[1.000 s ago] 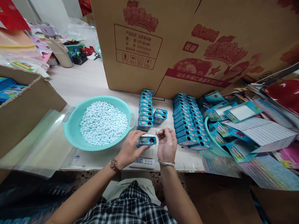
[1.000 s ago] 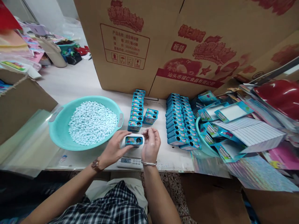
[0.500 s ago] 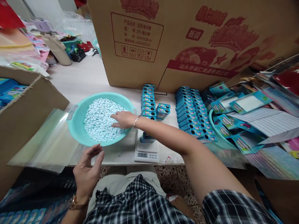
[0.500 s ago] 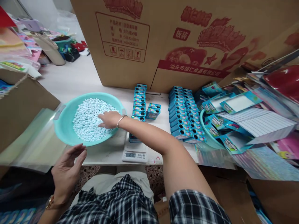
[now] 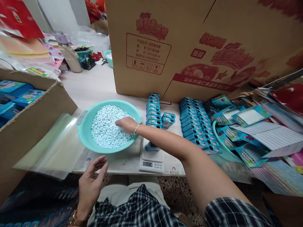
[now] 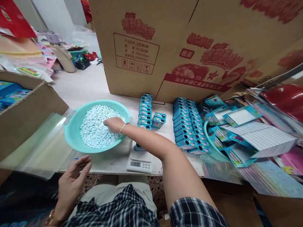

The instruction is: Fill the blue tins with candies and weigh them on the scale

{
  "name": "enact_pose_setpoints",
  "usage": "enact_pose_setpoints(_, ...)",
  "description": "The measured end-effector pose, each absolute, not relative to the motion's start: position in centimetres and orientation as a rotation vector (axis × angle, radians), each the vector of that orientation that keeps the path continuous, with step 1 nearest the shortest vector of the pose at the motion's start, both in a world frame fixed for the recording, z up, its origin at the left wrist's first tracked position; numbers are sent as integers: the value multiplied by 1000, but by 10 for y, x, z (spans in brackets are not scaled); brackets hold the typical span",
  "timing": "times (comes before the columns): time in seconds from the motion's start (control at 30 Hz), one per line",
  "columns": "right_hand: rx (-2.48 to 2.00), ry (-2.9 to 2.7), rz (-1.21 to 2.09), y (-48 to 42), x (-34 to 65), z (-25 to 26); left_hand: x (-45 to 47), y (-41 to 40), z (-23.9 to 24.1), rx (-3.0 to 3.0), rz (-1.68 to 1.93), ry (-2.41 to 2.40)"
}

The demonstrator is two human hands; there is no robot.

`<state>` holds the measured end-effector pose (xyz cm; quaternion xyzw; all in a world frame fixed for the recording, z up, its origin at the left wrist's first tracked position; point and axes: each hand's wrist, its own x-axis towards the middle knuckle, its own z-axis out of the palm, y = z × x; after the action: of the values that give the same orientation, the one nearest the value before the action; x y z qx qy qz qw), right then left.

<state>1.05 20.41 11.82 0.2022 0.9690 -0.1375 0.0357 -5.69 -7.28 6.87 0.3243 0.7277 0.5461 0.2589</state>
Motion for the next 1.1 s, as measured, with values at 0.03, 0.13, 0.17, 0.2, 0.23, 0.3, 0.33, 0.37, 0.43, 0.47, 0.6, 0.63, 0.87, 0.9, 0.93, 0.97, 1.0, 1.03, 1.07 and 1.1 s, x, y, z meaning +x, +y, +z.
enact_pose_setpoints(0.03, 697, 2993, -501, 208, 11, 119, -56, -71, 68, 887, 1472, 1961)
enact_pose_setpoints(0.13, 849, 3036, -791, 219, 16, 126, -52, -68, 65, 887, 1425, 1940)
enact_pose_setpoints(0.17, 893, 3043, -926, 222, 21, 131, -50, -68, 64, 889, 1411, 1936)
enact_pose_setpoints(0.2, 941, 3034, -1091, 225, 29, 138, -49, -68, 63, 895, 1399, 1932)
enact_pose_setpoints(0.23, 994, 3005, -1283, 227, 41, 146, -48, -68, 61, 902, 1390, 1929)
enact_pose_setpoints(0.3, 1093, 2880, -1692, 227, 73, 163, -47, -68, 59, 911, 1372, 1920)
enact_pose_setpoints(0.33, 1128, 2812, -1863, 225, 93, 170, -46, -68, 58, 910, 1363, 1913)
enact_pose_setpoints(0.37, 1150, 2769, -1980, 222, 115, 176, -45, -67, 56, 905, 1352, 1902)
enact_pose_setpoints(0.43, 1268, 2741, -2089, 211, 158, 179, -43, -63, 54, 887, 1331, 1868)
enact_pose_setpoints(0.47, 1341, 2724, -2116, 204, 178, 178, -42, -61, 54, 881, 1319, 1847)
enact_pose_setpoints(0.6, 1565, 2675, -2045, 173, 228, 154, -30, -47, 57, 912, 1253, 1766)
enact_pose_setpoints(0.63, 1590, 2707, -1986, 166, 233, 148, -26, -43, 58, 926, 1243, 1751)
enact_pose_setpoints(0.87, 1576, 3014, -1442, 139, 241, 138, -10, -36, 67, 960, 1227, 1715)
enact_pose_setpoints(0.9, 1559, 3047, -1390, 138, 239, 141, -11, -38, 66, 954, 1231, 1720)
enact_pose_setpoints(0.93, 1539, 3086, -1351, 137, 235, 145, -12, -39, 64, 945, 1235, 1725)
enact_pose_setpoints(0.97, 1510, 3132, -1327, 138, 228, 149, -13, -40, 62, 932, 1239, 1726)
enact_pose_setpoints(1.0, 1469, 3183, -1315, 139, 218, 154, -14, -40, 60, 914, 1248, 1725)
enact_pose_setpoints(1.03, 1419, 3234, -1309, 141, 204, 159, -15, -40, 58, 894, 1257, 1719)
enact_pose_setpoints(1.07, 1340, 3284, -1305, 144, 188, 164, -16, -40, 57, 873, 1266, 1710)
enact_pose_setpoints(1.1, 1255, 3321, -1290, 149, 170, 169, -16, -39, 56, 858, 1269, 1696)
